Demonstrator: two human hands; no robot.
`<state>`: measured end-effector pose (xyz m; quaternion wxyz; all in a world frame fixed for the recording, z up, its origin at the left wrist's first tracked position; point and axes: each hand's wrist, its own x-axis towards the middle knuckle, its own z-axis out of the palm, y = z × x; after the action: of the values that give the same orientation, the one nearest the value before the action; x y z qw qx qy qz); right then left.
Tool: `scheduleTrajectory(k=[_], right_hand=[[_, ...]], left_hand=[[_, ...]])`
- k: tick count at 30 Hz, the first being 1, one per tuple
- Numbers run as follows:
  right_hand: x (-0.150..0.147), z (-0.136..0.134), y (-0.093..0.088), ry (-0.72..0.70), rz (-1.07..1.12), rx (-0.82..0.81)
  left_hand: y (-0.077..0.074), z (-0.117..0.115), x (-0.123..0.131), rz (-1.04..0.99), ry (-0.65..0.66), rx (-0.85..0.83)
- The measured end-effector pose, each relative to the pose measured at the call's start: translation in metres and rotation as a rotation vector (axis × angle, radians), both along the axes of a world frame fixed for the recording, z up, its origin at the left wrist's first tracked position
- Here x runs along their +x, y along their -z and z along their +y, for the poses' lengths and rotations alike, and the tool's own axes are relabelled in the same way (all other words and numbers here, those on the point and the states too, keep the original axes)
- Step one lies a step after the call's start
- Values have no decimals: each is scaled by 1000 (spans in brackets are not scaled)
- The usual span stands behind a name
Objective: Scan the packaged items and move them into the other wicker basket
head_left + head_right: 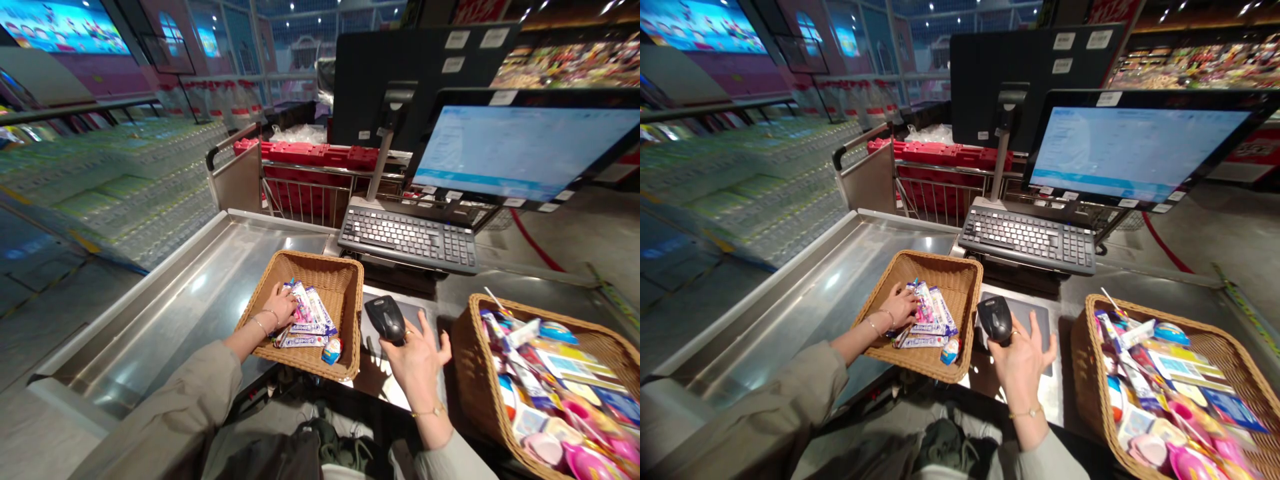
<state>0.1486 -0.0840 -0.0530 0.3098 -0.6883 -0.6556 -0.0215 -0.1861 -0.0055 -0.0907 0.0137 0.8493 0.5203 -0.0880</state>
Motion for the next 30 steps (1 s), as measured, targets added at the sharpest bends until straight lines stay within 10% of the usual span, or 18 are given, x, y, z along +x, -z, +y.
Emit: scheduleTrajectory(k=[20,30], right_hand=[[9,-6,2,36,-7,26],[10,-8,-2,28,1,27]], left_hand=[[8,-4,18,60,-86,-162],[-16,15,21,-183,-124,-174]])
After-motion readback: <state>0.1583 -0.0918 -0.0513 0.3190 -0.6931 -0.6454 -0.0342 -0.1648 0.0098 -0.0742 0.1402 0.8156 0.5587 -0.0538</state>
